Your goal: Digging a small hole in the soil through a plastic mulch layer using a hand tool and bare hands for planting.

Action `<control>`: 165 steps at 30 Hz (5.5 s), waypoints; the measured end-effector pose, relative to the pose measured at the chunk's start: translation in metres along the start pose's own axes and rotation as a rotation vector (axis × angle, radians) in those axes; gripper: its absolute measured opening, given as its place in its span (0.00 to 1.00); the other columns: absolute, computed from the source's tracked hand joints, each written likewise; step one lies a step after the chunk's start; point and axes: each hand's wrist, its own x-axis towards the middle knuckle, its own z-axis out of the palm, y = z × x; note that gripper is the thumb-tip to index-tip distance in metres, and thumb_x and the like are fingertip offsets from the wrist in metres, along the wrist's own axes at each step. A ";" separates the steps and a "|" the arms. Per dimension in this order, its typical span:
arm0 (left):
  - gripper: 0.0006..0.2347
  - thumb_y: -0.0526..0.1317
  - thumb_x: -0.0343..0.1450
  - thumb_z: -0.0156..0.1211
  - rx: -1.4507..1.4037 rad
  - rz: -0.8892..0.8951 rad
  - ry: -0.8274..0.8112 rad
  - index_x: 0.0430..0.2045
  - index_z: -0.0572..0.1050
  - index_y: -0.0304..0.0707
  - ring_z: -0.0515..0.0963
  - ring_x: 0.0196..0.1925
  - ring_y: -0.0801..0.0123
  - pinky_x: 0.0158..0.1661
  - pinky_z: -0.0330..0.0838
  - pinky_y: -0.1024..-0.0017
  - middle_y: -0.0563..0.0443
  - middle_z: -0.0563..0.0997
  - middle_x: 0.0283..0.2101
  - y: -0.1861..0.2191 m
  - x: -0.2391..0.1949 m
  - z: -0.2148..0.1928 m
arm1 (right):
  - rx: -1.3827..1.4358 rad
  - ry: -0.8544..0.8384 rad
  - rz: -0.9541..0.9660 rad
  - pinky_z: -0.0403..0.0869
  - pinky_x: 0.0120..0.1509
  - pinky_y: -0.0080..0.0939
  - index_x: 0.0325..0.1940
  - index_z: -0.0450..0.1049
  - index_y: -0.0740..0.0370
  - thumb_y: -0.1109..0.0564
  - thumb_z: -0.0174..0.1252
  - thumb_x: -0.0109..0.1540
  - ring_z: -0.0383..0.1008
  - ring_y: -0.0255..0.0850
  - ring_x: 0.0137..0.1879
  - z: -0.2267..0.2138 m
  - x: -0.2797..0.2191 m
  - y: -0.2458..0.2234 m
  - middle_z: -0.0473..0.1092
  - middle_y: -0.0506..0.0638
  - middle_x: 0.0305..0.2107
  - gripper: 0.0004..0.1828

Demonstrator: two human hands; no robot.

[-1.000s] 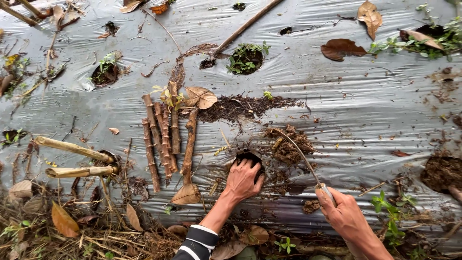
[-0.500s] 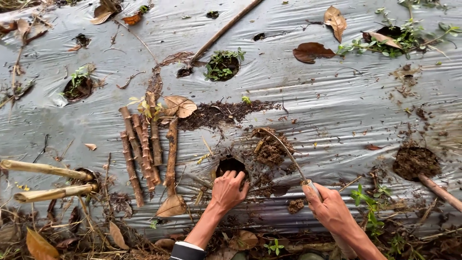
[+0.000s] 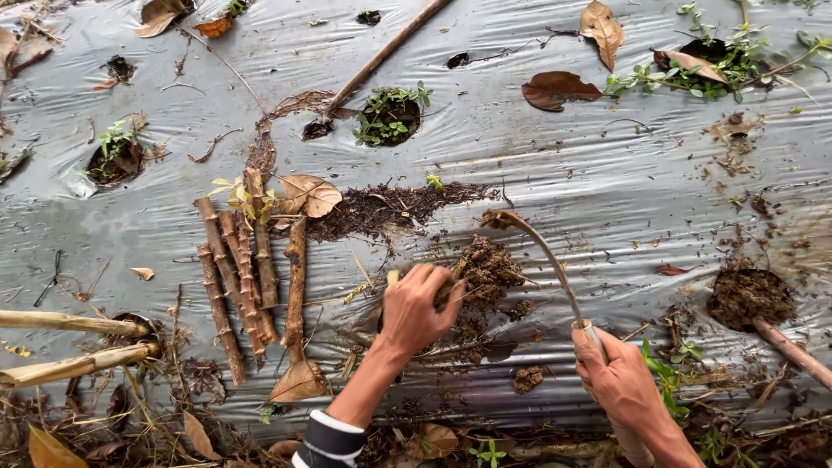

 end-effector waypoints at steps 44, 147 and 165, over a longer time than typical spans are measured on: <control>0.10 0.48 0.72 0.65 0.034 -0.345 -0.172 0.38 0.81 0.42 0.83 0.33 0.69 0.36 0.74 0.55 0.52 0.85 0.40 -0.030 -0.071 -0.039 | 0.084 -0.078 0.009 0.62 0.20 0.41 0.27 0.65 0.64 0.46 0.48 0.71 0.57 0.40 0.18 0.032 -0.025 -0.033 0.60 0.52 0.15 0.24; 0.13 0.36 0.77 0.49 0.149 0.099 0.258 0.51 0.74 0.27 0.81 0.57 0.51 0.60 0.76 0.61 0.34 0.78 0.57 -0.078 -0.177 -0.036 | -0.552 -0.241 -0.058 0.60 0.28 0.41 0.20 0.64 0.59 0.39 0.39 0.71 0.60 0.39 0.23 0.104 -0.037 -0.058 0.65 0.48 0.16 0.30; 0.12 0.36 0.77 0.49 0.131 0.105 0.277 0.50 0.74 0.27 0.82 0.56 0.50 0.60 0.77 0.60 0.33 0.79 0.57 -0.082 -0.179 -0.033 | -0.507 -0.239 -0.086 0.66 0.31 0.41 0.17 0.65 0.57 0.34 0.40 0.68 0.67 0.38 0.22 0.134 0.016 -0.014 0.66 0.47 0.13 0.33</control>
